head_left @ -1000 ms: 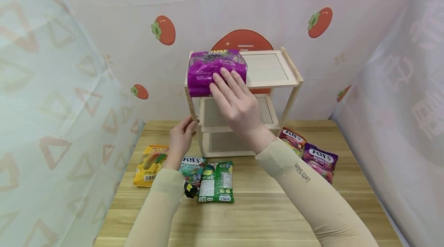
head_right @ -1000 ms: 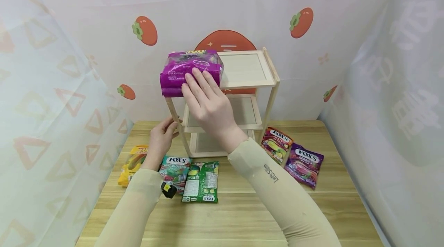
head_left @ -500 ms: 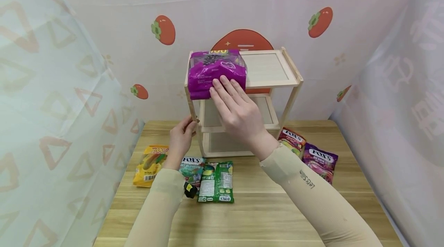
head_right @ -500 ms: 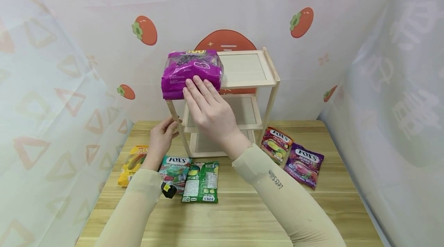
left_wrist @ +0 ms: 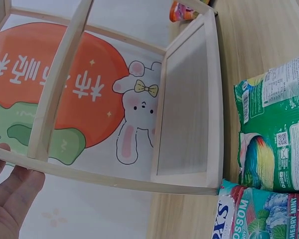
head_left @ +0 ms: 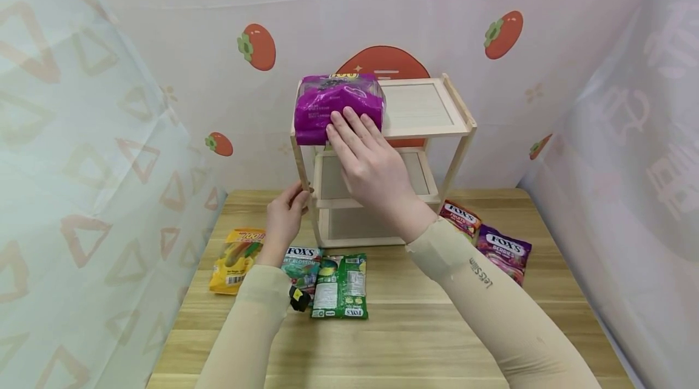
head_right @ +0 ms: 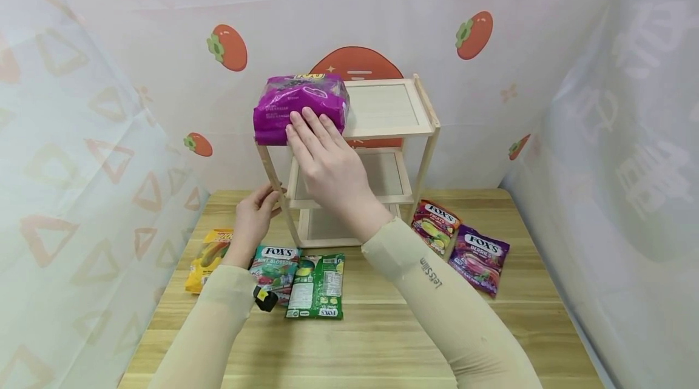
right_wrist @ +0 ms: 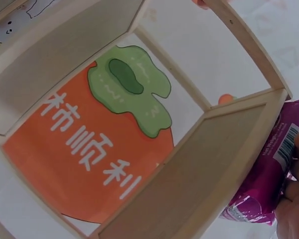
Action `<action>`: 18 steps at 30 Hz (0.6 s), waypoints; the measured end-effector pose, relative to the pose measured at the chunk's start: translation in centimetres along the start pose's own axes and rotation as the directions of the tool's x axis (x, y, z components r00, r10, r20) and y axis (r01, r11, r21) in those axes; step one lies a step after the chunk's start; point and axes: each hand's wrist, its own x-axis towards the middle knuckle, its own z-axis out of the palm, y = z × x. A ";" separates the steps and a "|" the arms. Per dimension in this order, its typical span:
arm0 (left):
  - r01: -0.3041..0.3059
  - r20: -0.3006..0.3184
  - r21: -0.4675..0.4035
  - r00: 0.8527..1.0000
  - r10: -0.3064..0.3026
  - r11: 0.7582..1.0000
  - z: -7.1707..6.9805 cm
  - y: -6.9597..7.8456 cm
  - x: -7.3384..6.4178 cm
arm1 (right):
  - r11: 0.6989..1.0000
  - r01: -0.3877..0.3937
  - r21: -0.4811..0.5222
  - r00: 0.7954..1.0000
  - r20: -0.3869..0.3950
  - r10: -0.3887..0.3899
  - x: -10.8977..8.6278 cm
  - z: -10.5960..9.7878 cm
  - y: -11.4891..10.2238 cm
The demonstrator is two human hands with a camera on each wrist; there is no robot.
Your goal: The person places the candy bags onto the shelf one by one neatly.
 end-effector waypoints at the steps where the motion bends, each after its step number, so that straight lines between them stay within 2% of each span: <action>1: 0.001 0.000 -0.002 1.000 -0.001 1.000 0.0 0.0 0.0 | 1.000 -0.004 0.003 1.000 0.013 0.004 0.0 0.1 0.1; 6: 0.009 0.005 -0.013 1.000 -0.009 1.000 0.0 0.2 -0.1 | 1.000 -0.012 0.017 0.998 0.063 0.011 0.0 0.5 0.6; 18: 0.028 0.007 -0.008 1.000 -0.028 1.000 0.0 0.2 0.0 | 1.000 -0.008 0.025 0.994 0.113 0.005 0.2 0.6 1.1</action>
